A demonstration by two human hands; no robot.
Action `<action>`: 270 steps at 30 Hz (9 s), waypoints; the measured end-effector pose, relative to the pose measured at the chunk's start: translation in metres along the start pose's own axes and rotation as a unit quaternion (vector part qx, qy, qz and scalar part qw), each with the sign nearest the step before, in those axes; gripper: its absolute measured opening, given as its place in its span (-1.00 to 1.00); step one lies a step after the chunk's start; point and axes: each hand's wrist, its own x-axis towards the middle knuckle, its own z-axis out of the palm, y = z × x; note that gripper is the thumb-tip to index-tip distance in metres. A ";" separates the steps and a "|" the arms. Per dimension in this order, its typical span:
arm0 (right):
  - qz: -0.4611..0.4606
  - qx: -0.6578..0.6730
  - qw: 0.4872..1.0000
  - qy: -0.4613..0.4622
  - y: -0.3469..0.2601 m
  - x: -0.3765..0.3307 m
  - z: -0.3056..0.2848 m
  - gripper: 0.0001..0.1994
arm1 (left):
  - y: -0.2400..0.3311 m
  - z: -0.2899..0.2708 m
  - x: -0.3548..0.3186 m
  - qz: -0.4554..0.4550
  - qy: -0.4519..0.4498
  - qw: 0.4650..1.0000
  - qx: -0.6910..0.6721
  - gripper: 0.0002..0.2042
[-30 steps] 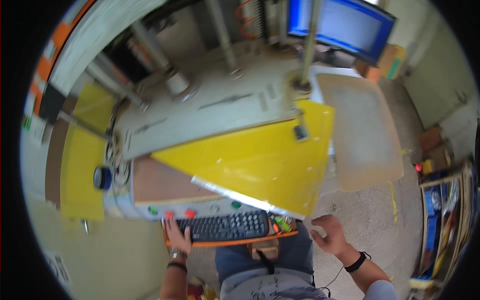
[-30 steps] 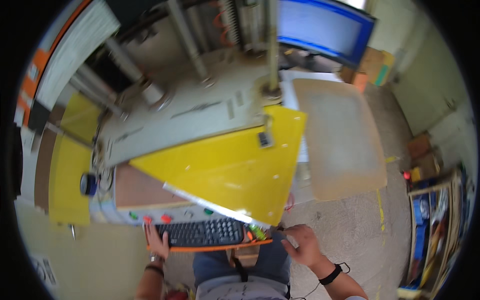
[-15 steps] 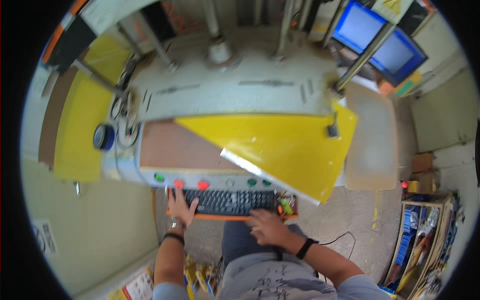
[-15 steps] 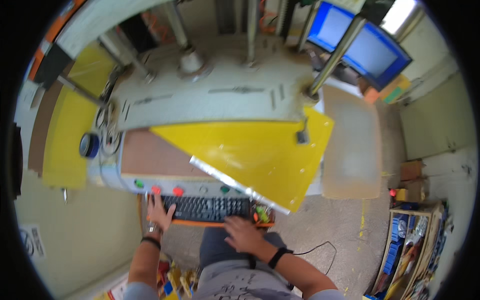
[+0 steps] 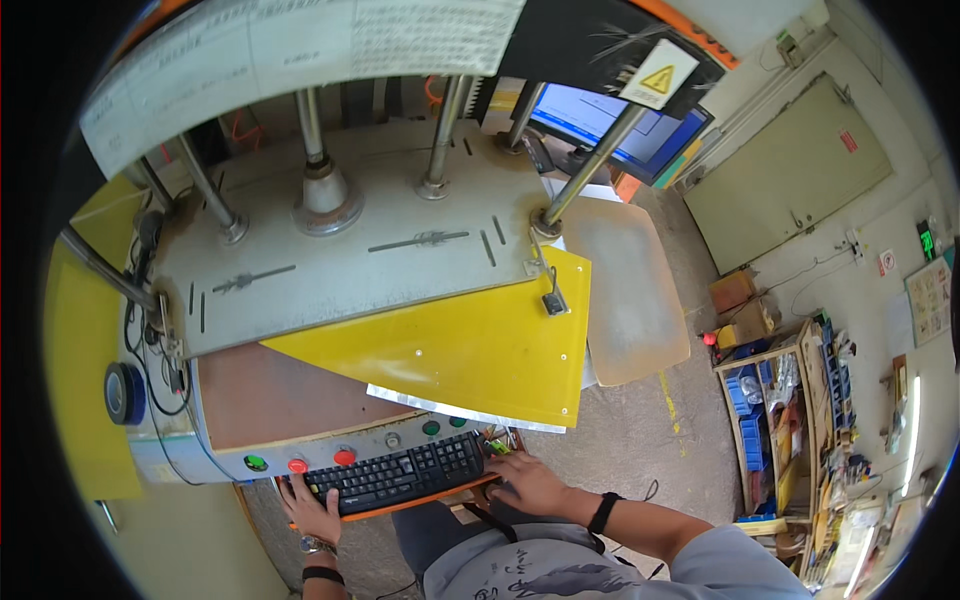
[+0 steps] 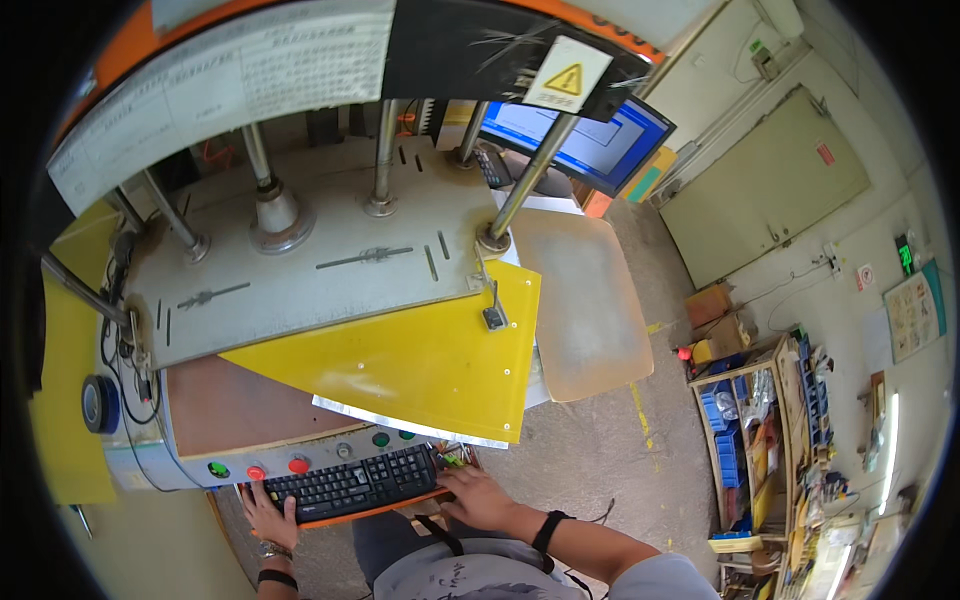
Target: Operator places a yellow fabrication panel into a pressing machine and configures settings via a keyboard.
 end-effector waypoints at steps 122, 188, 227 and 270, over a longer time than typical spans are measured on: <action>-0.333 -0.218 0.897 -0.192 0.011 0.141 -0.201 0.01 | 0.217 0.074 -0.083 -0.352 0.273 0.864 -0.233 -0.41; -0.330 -0.157 0.908 -0.204 0.027 0.142 -0.197 -0.05 | 0.204 0.086 -0.026 -0.206 0.316 0.919 -0.111 -0.30; -0.367 -0.195 0.901 -0.127 0.030 0.136 -0.198 -0.14 | 0.204 0.081 -0.031 -0.259 0.341 0.879 -0.211 -0.46; -0.344 -0.151 0.910 -0.177 0.022 0.136 -0.195 -0.11 | 0.141 0.110 -0.037 -0.320 0.413 0.840 -0.146 -0.33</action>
